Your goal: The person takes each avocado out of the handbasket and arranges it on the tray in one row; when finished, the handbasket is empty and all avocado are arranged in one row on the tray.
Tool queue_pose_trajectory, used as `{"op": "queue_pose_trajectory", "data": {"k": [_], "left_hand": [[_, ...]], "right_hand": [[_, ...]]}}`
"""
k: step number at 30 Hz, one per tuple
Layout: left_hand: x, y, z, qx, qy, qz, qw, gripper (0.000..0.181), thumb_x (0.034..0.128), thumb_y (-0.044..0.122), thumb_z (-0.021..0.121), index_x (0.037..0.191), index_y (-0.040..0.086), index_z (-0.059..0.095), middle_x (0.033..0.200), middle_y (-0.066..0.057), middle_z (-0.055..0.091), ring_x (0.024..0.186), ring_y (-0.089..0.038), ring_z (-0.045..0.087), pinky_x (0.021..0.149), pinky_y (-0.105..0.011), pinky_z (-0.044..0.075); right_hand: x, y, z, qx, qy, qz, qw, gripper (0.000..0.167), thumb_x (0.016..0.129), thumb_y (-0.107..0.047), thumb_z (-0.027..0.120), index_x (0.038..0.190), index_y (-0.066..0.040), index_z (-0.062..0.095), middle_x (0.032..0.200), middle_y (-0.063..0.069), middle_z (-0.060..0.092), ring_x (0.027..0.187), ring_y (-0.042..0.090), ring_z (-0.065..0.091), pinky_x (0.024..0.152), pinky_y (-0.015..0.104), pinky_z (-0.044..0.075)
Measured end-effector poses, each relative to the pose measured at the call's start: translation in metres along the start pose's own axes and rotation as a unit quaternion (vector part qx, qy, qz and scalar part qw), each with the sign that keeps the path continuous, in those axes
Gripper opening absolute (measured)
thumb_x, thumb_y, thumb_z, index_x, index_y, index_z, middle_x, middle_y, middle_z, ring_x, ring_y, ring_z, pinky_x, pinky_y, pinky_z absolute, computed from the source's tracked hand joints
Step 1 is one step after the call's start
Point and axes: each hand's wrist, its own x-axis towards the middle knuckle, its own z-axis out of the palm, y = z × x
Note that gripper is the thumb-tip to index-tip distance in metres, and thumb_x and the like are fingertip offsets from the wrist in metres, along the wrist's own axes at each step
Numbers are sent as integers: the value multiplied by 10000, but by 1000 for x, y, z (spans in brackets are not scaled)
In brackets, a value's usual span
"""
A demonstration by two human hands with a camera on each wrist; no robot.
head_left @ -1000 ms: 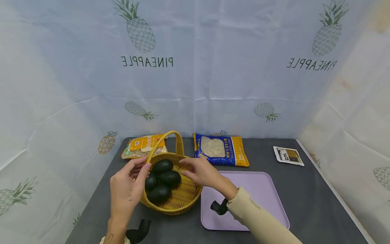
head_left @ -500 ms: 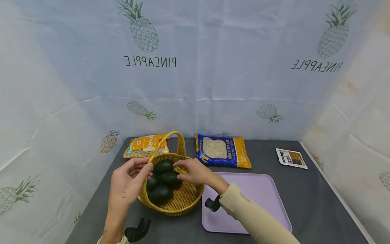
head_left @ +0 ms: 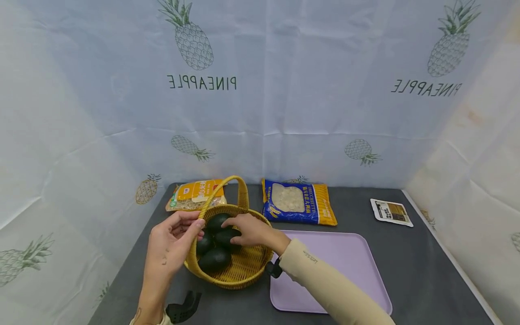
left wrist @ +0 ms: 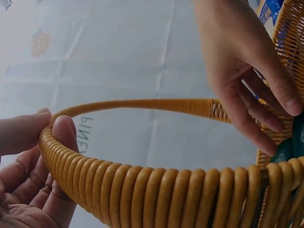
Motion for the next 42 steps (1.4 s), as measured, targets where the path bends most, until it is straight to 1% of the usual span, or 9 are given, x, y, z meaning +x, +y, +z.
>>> {"op": "queue_pose_trajectory", "data": {"k": [6, 10, 13, 19, 24, 30, 33, 37, 42], "left_hand": [[-1, -1, 1, 20, -12, 6, 10000, 216, 956, 136, 718, 1120, -4, 709, 913, -37, 751, 710, -127, 713, 665, -263, 629], [-1, -2, 1, 8, 16, -13, 10000, 214, 951, 132, 723, 1121, 2, 710, 907, -26, 748, 709, -126, 710, 661, -260, 628], [-1, -2, 1, -30, 6, -6, 10000, 218, 951, 130, 724, 1123, -2, 707, 896, -1, 743, 711, -129, 709, 662, -263, 629], [-1, -3, 0, -94, -13, -23, 10000, 231, 953, 119, 719, 1133, -24, 695, 875, 50, 734, 711, -134, 708, 662, -271, 629], [-1, -2, 0, -132, -15, -95, 9999, 227, 948, 124, 726, 1128, -12, 697, 881, 47, 735, 719, -140, 710, 670, -287, 635], [0, -1, -1, -91, -61, -27, 9999, 218, 954, 124, 718, 1128, -7, 699, 894, 28, 739, 725, -148, 714, 668, -278, 633], [1, -1, -2, -86, -78, -3, 9999, 217, 956, 121, 715, 1131, -7, 697, 895, 34, 739, 726, -150, 715, 668, -281, 633], [1, -1, -2, -122, -79, 3, 9999, 221, 957, 120, 714, 1131, -14, 694, 889, 40, 736, 722, -150, 714, 663, -279, 632], [1, -1, -2, -140, -92, 12, 9999, 228, 954, 123, 718, 1130, -19, 692, 885, 44, 733, 714, -138, 710, 656, -277, 631]], "right_hand": [[4, 0, 7, -177, -214, 177, 9995, 458, 963, -227, 716, 1408, -213, 607, 1332, 40, 642, 1230, 199, 591, 1044, 323, 519], [7, -5, 10, -247, -304, 159, 9991, 472, 962, -214, 719, 1418, -225, 600, 1361, 21, 634, 1272, 201, 575, 1080, 342, 506], [10, -7, 13, -420, -374, 170, 9983, 472, 962, -210, 719, 1417, -244, 602, 1373, 0, 631, 1291, 188, 569, 1081, 349, 512], [13, -10, 19, -737, -425, 137, 9963, 469, 956, -199, 727, 1407, -260, 612, 1358, -4, 636, 1288, 170, 571, 1062, 331, 525], [17, -9, 21, -880, -405, 168, 9952, 468, 954, -181, 729, 1400, -270, 619, 1346, -2, 646, 1277, 179, 584, 1048, 328, 536], [21, -10, 20, -944, -432, 296, 9942, 457, 959, -190, 723, 1394, -289, 621, 1338, -24, 654, 1277, 178, 584, 1057, 337, 530], [21, -11, 18, -922, -527, 384, 9936, 470, 955, -204, 729, 1401, -296, 612, 1344, -20, 648, 1278, 176, 583, 1066, 346, 525], [23, -13, 12, -894, -715, 394, 9926, 489, 946, -214, 741, 1409, -289, 605, 1336, -23, 654, 1239, 153, 609, 1044, 320, 538], [26, -14, 6, -866, -871, 425, 9915, 476, 949, -203, 738, 1400, -277, 608, 1292, -28, 677, 1155, 126, 651, 968, 272, 566]]}}
